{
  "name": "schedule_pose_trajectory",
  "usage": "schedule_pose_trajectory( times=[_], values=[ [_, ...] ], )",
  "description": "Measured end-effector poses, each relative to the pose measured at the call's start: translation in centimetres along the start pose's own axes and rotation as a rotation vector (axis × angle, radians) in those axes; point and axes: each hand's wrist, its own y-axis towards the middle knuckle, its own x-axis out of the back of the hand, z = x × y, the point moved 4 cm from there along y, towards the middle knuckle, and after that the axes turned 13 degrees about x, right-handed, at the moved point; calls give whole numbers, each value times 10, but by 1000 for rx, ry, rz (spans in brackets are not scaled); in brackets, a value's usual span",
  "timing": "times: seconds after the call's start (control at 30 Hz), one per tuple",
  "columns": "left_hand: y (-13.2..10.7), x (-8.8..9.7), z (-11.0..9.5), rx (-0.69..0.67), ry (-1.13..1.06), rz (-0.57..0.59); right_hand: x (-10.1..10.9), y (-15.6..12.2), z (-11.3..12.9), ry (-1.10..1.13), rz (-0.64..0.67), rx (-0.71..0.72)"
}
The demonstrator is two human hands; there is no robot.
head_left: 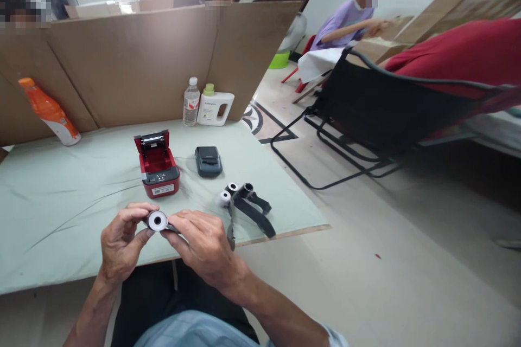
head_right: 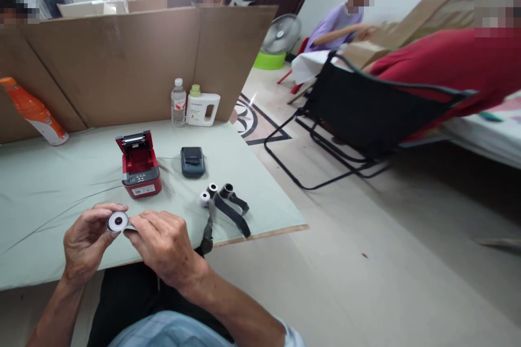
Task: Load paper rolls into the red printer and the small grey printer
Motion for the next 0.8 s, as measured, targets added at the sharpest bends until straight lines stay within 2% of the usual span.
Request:
schedule_pose_trajectory(
  times=[0.07,0.13,0.2,0.3,0.37,0.43,0.5,0.6,0.7,0.8],
  values=[
    [-2,1,3,8,36,-4,-1,-2,-1,45,-12,-38],
    [-5,2,8,21,125,-27,-3,-5,-7,157,-32,-143],
    [-9,4,14,10,270,-65,-10,-11,-16,345,-41,-341],
    [-14,4,17,-101,520,-77,-27,-27,-30,710,-78,-716],
    [-15,2,18,-175,654,-16,-39,-40,-37,908,-127,-925],
    [-15,0,18,-215,734,73,-49,-50,-43,1020,-174,-1062],
    [-11,1,19,-236,766,131,-56,-55,-47,1070,-207,-1135],
    [3,8,23,-256,770,118,-62,-51,-52,1121,-245,-1148],
    [30,16,30,-256,770,109,-66,-37,-61,1145,-261,-1109],
    [67,24,39,-227,776,120,-72,-18,-80,1122,-278,-1057]
  ],
)
